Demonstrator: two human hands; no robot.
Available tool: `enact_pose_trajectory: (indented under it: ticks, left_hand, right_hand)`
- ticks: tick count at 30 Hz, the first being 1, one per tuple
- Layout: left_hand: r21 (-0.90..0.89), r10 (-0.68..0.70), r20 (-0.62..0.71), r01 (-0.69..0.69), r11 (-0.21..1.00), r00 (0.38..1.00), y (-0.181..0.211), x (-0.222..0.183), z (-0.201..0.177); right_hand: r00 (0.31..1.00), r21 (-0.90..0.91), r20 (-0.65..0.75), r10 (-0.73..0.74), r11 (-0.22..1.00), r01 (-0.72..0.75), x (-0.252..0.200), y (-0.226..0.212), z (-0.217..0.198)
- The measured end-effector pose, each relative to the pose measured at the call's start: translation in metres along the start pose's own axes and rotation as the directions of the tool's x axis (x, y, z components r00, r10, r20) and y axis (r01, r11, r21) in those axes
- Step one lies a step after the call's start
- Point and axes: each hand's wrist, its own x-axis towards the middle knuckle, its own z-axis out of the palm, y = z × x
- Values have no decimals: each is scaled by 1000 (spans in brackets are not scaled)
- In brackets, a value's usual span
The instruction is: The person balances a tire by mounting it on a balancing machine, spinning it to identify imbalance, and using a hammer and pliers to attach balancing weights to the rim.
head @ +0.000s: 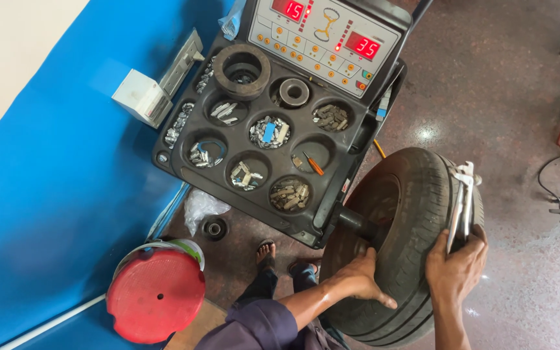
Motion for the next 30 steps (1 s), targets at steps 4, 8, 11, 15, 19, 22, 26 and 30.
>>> enact_pose_trajectory:
  ticks: [4,8,11,15,19,22,26,30]
  left_hand:
    - [26,50,19,-51,998,999,-12,1,4]
    - [102,160,28,-162,982,987,-23,-8,-7]
    - [61,221,-55,-217,974,974,-22,-22,-41]
    - [71,328,-441,-331,941,836,-19,-52,-126]
    - [-89,47,-775,-182,979,630,-32,-70,-233]
    - [387,362,-865,3,922,347,-52,-63,-292]
    - [678,562,-678,107,727,473,-73,-31,-324]
    - [698,523,-638,138,702,565,-81,-17,-330]
  right_hand:
    - [999,10,17,48,999,-49,-15,-4,-6]
    - [998,-26,0,58,998,-58,-26,-4,-5]
    - [996,-6,17,88,996,-88,-32,-1,-5]
    - [999,-42,-12,37,998,-38,-39,0,-4]
    - [998,-18,6,66,998,-65,-44,-4,-8]
    - [999,-20,-15,40,999,-40,-47,-5,-7]
    - [999,-17,-50,-2,1000,1,-53,-4,-6]
    - [998,-26,-64,16,1000,-18,-57,-7,-5]
